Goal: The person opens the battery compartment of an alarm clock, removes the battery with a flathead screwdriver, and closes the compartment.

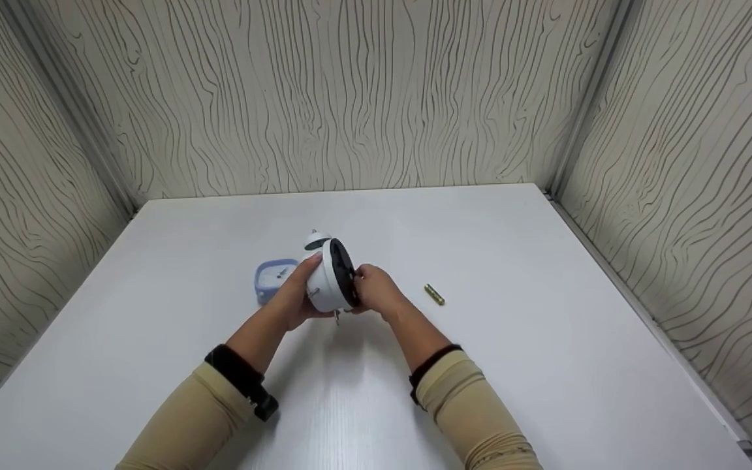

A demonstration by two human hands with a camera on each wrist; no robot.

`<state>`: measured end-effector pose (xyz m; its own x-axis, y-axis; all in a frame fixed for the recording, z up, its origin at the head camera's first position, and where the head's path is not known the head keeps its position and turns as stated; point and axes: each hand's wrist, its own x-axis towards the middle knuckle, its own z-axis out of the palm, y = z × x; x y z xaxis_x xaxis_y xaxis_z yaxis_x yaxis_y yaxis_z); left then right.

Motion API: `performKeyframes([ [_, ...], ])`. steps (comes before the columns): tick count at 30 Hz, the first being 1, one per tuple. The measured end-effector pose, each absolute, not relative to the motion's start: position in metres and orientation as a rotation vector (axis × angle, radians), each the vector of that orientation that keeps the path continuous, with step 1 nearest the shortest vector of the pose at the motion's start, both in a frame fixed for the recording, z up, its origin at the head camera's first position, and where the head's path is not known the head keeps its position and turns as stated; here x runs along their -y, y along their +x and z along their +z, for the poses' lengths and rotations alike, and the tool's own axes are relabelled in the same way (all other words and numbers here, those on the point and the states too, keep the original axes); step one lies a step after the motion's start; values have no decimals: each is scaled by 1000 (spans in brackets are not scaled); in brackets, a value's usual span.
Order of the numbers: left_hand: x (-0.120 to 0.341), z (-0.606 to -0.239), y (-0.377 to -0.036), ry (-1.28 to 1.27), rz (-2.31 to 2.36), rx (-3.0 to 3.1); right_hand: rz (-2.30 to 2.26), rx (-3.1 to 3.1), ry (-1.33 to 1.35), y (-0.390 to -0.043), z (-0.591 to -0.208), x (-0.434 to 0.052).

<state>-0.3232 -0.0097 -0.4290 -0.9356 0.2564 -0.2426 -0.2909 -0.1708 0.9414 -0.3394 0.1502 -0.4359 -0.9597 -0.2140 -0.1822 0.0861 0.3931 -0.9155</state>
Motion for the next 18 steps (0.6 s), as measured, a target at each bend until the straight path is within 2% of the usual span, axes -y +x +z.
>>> performKeyframes([
  [7,12,-419,-323,-90,2153,-1858,-1532,-2499,-94,-338,-414,-149],
  [18,12,-417,-329,-284,2026,-2074,-1724,-2401,-388,-325,-400,-145],
])
